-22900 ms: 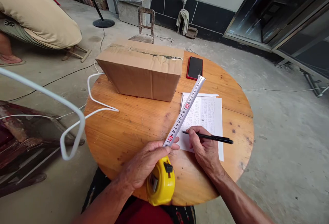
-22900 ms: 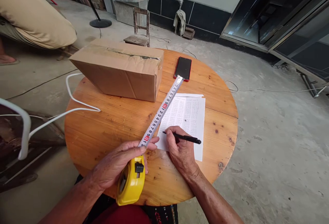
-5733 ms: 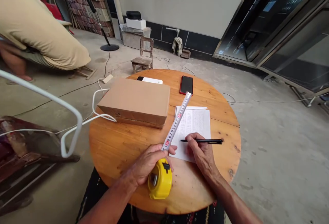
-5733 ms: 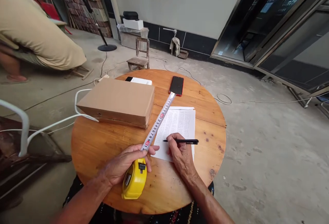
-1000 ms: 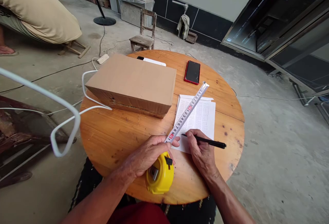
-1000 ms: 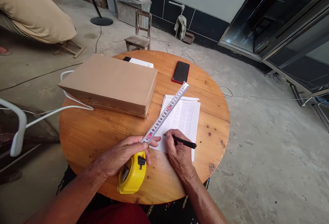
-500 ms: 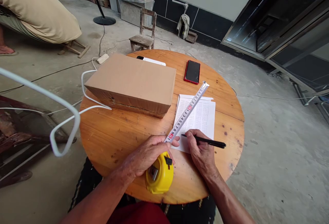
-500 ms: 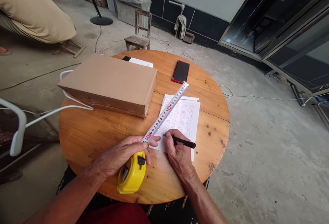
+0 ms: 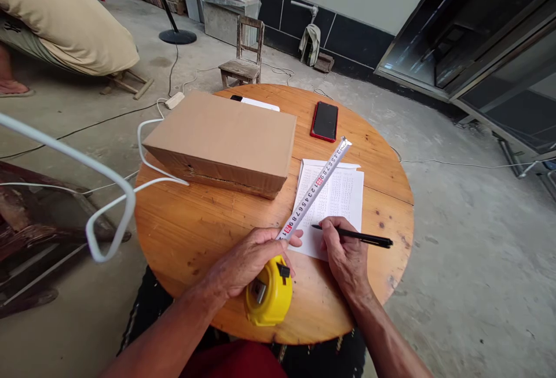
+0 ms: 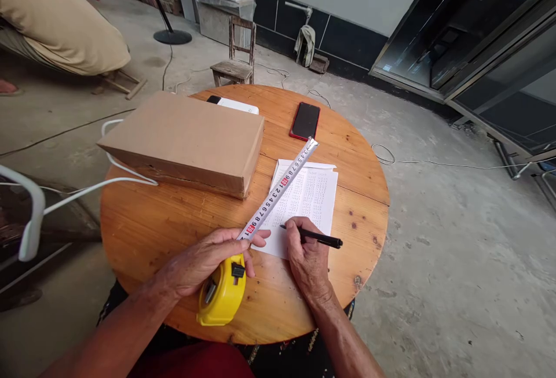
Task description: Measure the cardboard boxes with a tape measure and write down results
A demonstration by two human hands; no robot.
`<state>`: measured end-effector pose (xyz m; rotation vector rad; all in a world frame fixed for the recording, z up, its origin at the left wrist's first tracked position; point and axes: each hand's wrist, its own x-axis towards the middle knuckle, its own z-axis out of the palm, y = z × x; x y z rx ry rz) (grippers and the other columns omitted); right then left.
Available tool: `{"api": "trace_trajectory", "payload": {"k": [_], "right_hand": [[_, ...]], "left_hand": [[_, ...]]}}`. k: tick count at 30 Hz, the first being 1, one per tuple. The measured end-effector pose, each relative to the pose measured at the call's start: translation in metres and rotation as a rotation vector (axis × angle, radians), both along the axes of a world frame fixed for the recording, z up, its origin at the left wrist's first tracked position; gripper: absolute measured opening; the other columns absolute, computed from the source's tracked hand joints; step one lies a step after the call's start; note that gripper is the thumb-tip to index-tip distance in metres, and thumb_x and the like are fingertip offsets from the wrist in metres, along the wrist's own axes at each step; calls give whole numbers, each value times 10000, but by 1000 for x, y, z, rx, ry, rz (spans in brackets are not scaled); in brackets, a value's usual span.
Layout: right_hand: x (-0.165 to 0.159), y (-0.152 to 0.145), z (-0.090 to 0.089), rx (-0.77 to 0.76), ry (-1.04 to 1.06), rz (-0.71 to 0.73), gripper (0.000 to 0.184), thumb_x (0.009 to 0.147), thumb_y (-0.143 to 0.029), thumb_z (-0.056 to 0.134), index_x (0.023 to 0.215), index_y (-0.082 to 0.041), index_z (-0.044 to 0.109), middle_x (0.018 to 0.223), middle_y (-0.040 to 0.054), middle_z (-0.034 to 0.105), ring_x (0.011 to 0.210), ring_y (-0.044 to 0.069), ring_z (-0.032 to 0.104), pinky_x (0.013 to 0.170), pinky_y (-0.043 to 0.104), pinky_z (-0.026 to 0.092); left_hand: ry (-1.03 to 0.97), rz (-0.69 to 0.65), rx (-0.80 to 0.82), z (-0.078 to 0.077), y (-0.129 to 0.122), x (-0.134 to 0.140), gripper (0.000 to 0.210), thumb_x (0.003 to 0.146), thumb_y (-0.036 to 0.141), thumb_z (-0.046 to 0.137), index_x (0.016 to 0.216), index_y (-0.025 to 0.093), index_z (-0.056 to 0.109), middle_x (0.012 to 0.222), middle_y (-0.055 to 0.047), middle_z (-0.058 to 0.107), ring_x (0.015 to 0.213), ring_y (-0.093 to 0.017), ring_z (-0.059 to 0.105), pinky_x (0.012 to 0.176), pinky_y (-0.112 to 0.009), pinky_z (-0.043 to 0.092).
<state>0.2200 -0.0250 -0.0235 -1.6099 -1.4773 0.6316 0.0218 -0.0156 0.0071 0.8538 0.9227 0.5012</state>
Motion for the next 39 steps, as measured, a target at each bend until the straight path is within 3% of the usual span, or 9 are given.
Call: {"api": "trace_trajectory", "payload": {"k": [6,12,16,24,28,34,39], "right_hand": [[-2,0,1,-9,-25,38,227,905,-330,479,766,-188,588,545,-36,499,487,115,438,475,239,358],[-3,1,3,2,-48,45,226,905,-323,482,761,-188,592,540,-39,477,485,112,420,472,238,348],[-3,0,3,6,-60,41,233,907,-323,477,755,-187,589,542,-37,490,486,111,430,475,237,354],[-3,-1,3,10,-64,43,230,912,-321,473,758,-190,583,545,-37,495,484,111,432,477,237,359],[-3,0,4,17,-63,39,231,910,-324,475,755,-191,583,542,-39,492,481,112,430,473,236,357],[-4,0,4,9,-45,41,227,909,-325,480,761,-191,587,538,-40,485,478,112,425,471,239,357],[-4,0,3,4,-47,50,220,908,-320,486,764,-189,589,545,-40,486,485,110,422,481,240,355]], "left_hand": [[-18,5,45,2,0,1,279,879,306,503,1022,158,691,785,-85,753,1289,-240,442,949,-338,359],[-9,-5,49,1,2,1,259,868,313,509,928,170,718,909,-95,754,1306,-267,427,974,-349,345],[-7,-4,45,1,1,1,263,864,321,505,898,175,721,869,-89,756,1288,-277,447,977,-353,350],[20,-17,31,5,1,1,293,874,310,478,795,170,723,926,-104,750,1213,-273,516,876,-325,408],[18,-6,19,5,1,2,281,870,326,491,902,164,719,822,-91,751,1158,-271,548,813,-309,424],[21,10,1,4,2,2,306,869,324,506,1043,141,680,690,-58,716,966,-238,609,725,-274,414],[24,4,-17,3,1,2,333,868,328,509,1091,134,662,652,-26,692,691,-176,579,640,-257,388]]}}
